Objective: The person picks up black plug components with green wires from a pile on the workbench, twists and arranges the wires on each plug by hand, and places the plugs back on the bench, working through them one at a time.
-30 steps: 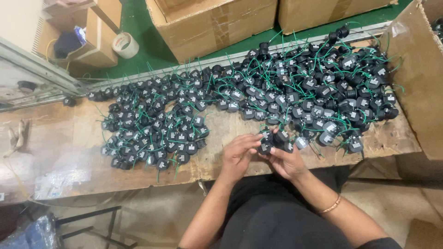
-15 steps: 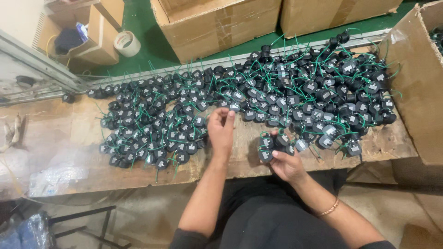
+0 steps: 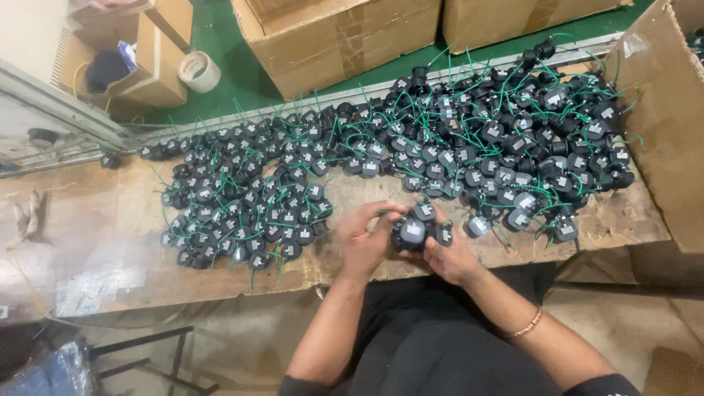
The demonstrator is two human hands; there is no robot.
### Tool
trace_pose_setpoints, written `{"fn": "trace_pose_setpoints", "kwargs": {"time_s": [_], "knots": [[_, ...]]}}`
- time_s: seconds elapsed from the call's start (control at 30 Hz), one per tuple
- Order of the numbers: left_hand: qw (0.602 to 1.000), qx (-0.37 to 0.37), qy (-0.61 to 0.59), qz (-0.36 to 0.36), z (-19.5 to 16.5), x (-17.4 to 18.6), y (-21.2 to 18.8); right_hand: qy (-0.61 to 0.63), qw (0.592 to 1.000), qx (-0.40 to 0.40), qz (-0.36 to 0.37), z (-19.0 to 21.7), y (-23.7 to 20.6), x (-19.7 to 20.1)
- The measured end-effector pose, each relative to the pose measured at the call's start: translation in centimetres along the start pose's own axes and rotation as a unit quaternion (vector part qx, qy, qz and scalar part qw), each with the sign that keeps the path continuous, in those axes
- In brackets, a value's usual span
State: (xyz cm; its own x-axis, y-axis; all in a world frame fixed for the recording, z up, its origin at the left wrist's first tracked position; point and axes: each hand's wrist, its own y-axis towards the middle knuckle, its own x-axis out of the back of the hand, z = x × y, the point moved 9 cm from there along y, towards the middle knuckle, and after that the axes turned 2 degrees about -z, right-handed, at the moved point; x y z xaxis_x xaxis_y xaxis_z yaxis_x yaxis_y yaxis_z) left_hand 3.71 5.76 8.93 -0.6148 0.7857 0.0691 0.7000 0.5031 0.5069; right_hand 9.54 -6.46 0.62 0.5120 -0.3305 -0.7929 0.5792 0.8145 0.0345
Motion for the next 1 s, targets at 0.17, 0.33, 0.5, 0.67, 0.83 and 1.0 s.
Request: {"fn": "trace_pose_setpoints", "kwargs": {"time_s": [0.17,0.33,0.5,0.67,0.83,1.0], "knots": [[0.992,-0.049,0.099,0.056,-0.8,-2.5,-0.2,-0.045,0.999,-0.018,-0.001,-0.4,-0.3,0.3],[0.986,-0.086,0.081,0.118,-1.1,-2.1,-1.0,-0.014,1.0,-0.003,-0.016,0.1,-0.4,0.4],[0.984,-0.1,0.077,0.126,-0.4,-1.1,-1.7,-0.11,0.991,0.072,-0.032,1.2,-0.4,0.2],[0.998,0.026,0.024,0.042,2.0,-1.2,-2.1,-0.305,0.943,0.131,-0.022,1.8,-0.5,-0.3],[0.998,-0.03,0.05,0.005,1.2,-1.3,-0.3,-0.119,0.986,0.112,-0.011,1.6,-0.7,0.0],[0.98,0.018,0.199,0.023,3.8,-1.5,4.0,0.018,0.998,0.061,0.027,1.2,-0.8,0.1]]}}
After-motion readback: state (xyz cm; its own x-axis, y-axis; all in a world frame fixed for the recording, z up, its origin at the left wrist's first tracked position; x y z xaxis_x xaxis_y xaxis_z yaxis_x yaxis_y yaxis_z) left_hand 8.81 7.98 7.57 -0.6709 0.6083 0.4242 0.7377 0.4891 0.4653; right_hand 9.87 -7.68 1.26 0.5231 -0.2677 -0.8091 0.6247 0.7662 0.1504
